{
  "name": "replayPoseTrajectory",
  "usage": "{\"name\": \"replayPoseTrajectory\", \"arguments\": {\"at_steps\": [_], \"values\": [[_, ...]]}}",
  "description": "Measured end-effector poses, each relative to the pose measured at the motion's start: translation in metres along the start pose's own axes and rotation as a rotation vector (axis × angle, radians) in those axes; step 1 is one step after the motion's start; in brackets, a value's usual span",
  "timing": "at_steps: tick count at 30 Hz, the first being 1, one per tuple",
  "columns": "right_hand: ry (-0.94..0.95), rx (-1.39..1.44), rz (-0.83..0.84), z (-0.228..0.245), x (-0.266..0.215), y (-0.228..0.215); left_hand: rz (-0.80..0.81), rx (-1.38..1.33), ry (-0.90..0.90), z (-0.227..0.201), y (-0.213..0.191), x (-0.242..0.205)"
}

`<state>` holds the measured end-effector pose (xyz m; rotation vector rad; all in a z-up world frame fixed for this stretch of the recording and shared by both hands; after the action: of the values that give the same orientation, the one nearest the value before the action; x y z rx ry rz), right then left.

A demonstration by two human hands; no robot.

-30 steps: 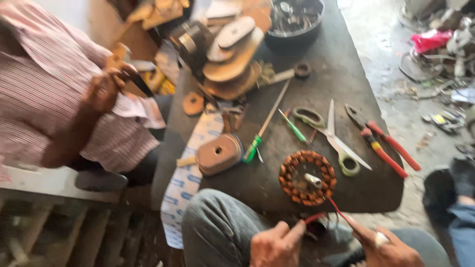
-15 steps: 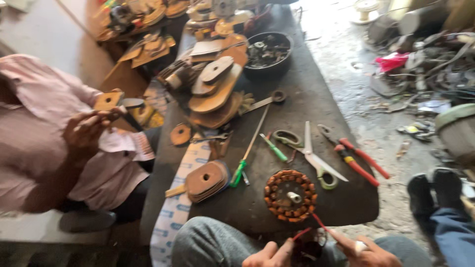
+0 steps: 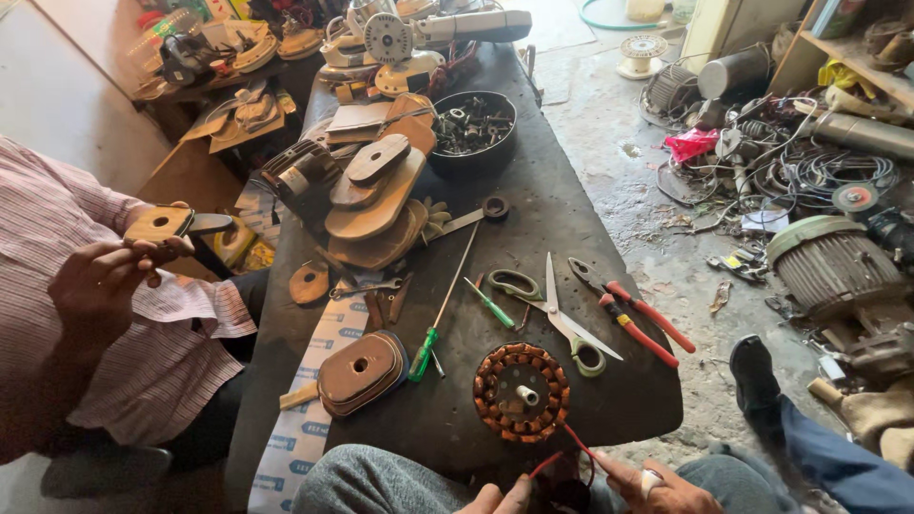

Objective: The person repairs a motor stator by hand, using pliers and scissors to strip, cut, and arrange copper wires. They work on the stator's windings, occasionally adjusting the component and handling red wires.

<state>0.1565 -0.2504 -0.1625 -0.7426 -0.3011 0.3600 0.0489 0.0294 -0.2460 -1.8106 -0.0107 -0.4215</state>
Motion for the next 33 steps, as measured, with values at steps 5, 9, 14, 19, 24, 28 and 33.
{"name": "replayPoseTrajectory", "arguments": {"at_steps": [5,9,14,19,24,28,33], "values": [[-0.446,-0.053,-0.149,0.011,0.006,-0.004,-0.001,-0.002,0.011,-0.001,-0.013,0.01],[-0.076,-0.035,-0.002,0.011,0.004,-0.006,0.001,0.006,0.022,-0.002,-0.024,0.005],[-0.02,0.04,0.005,0.025,0.02,-0.003,-0.04,-0.045,-0.042,-0.003,-0.024,0.0],[0.037,0.212,0.028,0.066,0.06,-0.013,-0.108,0.108,-0.097,-0.011,-0.076,0.033],[-0.005,0.341,-0.112,0.102,0.007,-0.058,-0.202,0.066,-0.247,-0.069,-0.159,0.043],[-0.048,0.186,-0.125,0.118,-0.014,-0.065,-0.157,0.043,-0.252,-0.078,-0.192,0.055],[-0.059,0.158,-0.117,0.135,-0.02,-0.071,-0.155,0.024,-0.256,-0.086,-0.206,0.065]]}}
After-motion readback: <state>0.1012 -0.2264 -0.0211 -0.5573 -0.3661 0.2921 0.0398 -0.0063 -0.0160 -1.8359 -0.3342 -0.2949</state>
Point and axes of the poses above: each hand's wrist, its own x-axis towards the middle knuckle, its own y-axis out of the palm, z = x × y, the point moved 3 cm from there along x, towards the middle knuckle, and after that the axes turned 9 degrees about x, right-handed, at the moved point
